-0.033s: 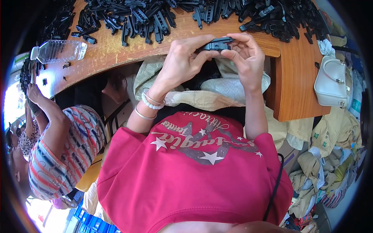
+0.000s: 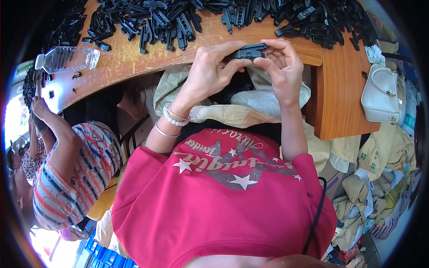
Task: Assembling small black plastic components by snapping them together at a workbench.
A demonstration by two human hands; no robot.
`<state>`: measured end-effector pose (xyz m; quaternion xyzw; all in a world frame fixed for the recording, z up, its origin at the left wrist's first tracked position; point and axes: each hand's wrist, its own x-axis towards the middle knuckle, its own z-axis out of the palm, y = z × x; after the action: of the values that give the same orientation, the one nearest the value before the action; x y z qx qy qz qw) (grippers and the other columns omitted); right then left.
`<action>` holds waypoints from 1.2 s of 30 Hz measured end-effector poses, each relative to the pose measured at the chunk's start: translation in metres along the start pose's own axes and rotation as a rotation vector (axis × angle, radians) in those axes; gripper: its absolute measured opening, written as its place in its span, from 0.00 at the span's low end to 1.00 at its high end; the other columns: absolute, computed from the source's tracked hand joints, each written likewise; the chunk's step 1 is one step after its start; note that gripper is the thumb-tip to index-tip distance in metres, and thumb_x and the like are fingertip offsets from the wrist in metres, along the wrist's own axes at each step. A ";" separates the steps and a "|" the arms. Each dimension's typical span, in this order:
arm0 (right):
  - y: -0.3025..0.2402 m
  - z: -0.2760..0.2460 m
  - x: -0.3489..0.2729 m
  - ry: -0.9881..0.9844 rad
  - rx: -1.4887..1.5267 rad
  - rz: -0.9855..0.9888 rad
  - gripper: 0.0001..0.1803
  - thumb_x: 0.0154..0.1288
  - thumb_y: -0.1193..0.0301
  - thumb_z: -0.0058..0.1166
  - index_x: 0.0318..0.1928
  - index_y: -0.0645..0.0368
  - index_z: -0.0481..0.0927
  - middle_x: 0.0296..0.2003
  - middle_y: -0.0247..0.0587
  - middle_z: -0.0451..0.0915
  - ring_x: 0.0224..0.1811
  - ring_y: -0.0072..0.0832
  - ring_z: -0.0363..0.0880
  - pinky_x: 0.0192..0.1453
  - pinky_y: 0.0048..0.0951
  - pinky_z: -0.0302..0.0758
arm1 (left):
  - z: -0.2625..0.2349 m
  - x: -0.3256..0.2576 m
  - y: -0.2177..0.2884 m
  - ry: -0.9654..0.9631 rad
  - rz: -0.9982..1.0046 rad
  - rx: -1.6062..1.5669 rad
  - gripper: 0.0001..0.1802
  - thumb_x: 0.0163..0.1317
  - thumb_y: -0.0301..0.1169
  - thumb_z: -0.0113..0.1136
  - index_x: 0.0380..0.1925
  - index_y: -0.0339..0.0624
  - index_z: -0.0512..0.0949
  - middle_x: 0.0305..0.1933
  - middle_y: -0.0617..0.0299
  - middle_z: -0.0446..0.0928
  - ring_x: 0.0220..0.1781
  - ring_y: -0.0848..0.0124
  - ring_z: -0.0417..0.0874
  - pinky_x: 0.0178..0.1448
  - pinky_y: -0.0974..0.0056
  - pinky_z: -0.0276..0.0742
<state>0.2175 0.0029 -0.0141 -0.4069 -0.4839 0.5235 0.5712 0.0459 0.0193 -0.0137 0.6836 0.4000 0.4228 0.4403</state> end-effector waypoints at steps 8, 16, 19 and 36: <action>-0.005 -0.034 0.003 -0.118 -0.239 -0.027 0.06 0.60 0.77 0.58 0.39 0.64 0.81 0.34 0.32 0.79 0.33 0.18 0.77 0.37 0.18 0.74 | -0.015 -0.009 0.006 -0.322 -0.283 0.109 0.17 0.58 0.36 0.65 0.41 0.34 0.79 0.23 0.53 0.79 0.22 0.71 0.82 0.27 0.68 0.74; 0.012 -0.063 0.035 0.262 -1.346 -0.248 0.14 0.57 0.72 0.61 0.45 0.53 0.81 0.29 0.41 0.73 0.29 0.38 0.76 0.33 0.35 0.72 | -0.026 0.052 -0.033 -0.027 0.299 0.886 0.19 0.49 0.23 0.58 0.45 0.42 0.75 0.35 0.56 0.72 0.37 0.58 0.79 0.38 0.60 0.77; 0.016 -0.050 0.031 0.220 -1.312 -0.438 0.14 0.51 0.74 0.65 0.40 0.57 0.82 0.30 0.37 0.73 0.32 0.33 0.77 0.36 0.36 0.72 | -0.026 0.054 -0.035 -0.051 0.382 0.975 0.16 0.48 0.24 0.58 0.40 0.41 0.75 0.35 0.57 0.71 0.39 0.62 0.78 0.36 0.61 0.77; -0.012 -0.019 0.008 -0.144 -0.300 0.040 0.10 0.58 0.81 0.58 0.42 0.67 0.81 0.31 0.36 0.78 0.24 0.16 0.75 0.27 0.15 0.70 | 0.002 0.027 -0.012 0.065 -0.110 -0.124 0.12 0.67 0.31 0.54 0.41 0.33 0.78 0.24 0.61 0.78 0.24 0.81 0.76 0.28 0.73 0.71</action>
<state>0.2387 0.0105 -0.0050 -0.4588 -0.5879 0.4844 0.4574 0.0546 0.0472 -0.0198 0.6180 0.4239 0.4442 0.4911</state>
